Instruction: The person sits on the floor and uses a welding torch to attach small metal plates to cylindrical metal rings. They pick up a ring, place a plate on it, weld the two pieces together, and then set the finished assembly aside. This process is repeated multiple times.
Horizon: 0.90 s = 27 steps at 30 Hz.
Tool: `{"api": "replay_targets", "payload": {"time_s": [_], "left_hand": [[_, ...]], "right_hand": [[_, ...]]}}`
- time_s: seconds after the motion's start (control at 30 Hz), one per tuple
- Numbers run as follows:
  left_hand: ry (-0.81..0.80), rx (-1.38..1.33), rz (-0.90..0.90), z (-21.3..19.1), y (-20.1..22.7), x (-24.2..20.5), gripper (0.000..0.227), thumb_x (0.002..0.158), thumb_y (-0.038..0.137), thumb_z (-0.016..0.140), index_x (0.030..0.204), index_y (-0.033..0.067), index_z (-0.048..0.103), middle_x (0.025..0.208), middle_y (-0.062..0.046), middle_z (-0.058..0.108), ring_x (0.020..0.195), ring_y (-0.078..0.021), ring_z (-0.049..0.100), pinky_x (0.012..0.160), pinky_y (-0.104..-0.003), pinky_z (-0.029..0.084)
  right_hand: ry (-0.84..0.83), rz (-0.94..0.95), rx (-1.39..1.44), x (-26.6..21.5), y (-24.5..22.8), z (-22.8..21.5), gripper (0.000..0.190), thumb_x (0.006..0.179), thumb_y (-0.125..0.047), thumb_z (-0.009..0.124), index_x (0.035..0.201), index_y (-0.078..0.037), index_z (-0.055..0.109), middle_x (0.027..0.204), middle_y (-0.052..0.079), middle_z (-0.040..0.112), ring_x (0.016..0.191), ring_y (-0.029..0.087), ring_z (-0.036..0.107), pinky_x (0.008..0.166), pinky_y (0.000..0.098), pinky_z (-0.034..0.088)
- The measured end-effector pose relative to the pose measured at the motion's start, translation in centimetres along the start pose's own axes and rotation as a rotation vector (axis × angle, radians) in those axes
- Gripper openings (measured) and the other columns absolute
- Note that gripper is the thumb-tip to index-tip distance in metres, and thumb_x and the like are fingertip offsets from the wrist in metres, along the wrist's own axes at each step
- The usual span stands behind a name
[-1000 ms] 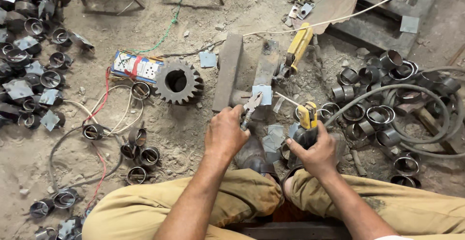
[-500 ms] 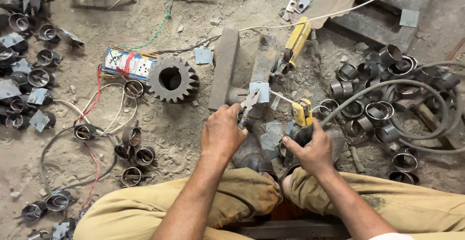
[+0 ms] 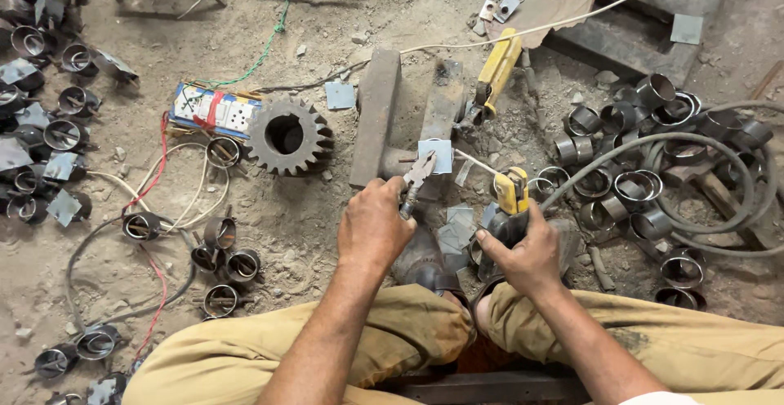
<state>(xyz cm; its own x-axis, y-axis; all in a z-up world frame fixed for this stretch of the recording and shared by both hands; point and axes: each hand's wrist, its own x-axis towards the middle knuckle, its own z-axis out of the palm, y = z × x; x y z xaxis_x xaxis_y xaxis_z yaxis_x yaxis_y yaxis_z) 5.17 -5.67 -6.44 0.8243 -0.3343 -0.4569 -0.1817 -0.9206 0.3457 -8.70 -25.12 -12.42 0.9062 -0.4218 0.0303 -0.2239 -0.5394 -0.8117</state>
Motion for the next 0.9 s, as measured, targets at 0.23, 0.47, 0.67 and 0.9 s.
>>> {"api": "replay_targets", "payload": {"time_s": [0.23, 0.47, 0.67, 0.9], "left_hand": [[-0.017, 0.001, -0.015, 0.32, -0.04, 0.11, 0.052, 0.080, 0.017, 0.085, 0.129, 0.0195, 0.066, 0.109, -0.008, 0.068, 0.100, -0.0221, 0.070, 0.093, -0.038, 0.058], [0.046, 0.013, 0.001, -0.30, 0.48, -0.38, 0.049, 0.079, 0.016, 0.084, 0.125, 0.0192, 0.068, 0.111, -0.010, 0.069, 0.104, -0.0271, 0.070, 0.095, -0.041, 0.057], [0.043, 0.017, 0.002, -0.37, 0.55, -0.42, 0.048, 0.079, 0.016, 0.084, 0.124, 0.0183, 0.068, 0.110, -0.011, 0.069, 0.104, -0.0277, 0.070, 0.094, -0.041, 0.057], [0.061, 0.011, 0.008, -0.12, 0.46, -0.34, 0.046, 0.079, 0.015, 0.083, 0.123, 0.0179, 0.068, 0.110, -0.011, 0.069, 0.103, -0.0279, 0.071, 0.093, -0.041, 0.058]], "right_hand": [[-0.103, 0.130, -0.018, 0.14, 0.37, -0.02, 0.045, 0.077, -0.033, 0.082, 0.106, -0.004, 0.063, 0.072, 0.004, 0.073, 0.059, 0.016, 0.071, 0.058, 0.0323, 0.058], [-0.096, 0.140, -0.054, 0.14, 0.41, 0.04, 0.047, 0.074, -0.034, 0.083, 0.106, -0.004, 0.065, 0.071, 0.005, 0.073, 0.058, 0.018, 0.070, 0.058, 0.0339, 0.056], [-0.102, 0.152, -0.020, 0.17, 0.13, -0.04, 0.048, 0.075, -0.036, 0.083, 0.107, -0.005, 0.064, 0.071, 0.004, 0.073, 0.057, 0.017, 0.070, 0.057, 0.0333, 0.057], [-0.053, 0.065, -0.064, 0.12, -0.02, -0.13, 0.050, 0.075, -0.036, 0.084, 0.107, -0.003, 0.064, 0.070, 0.005, 0.072, 0.058, 0.015, 0.069, 0.058, 0.0333, 0.056]]}}
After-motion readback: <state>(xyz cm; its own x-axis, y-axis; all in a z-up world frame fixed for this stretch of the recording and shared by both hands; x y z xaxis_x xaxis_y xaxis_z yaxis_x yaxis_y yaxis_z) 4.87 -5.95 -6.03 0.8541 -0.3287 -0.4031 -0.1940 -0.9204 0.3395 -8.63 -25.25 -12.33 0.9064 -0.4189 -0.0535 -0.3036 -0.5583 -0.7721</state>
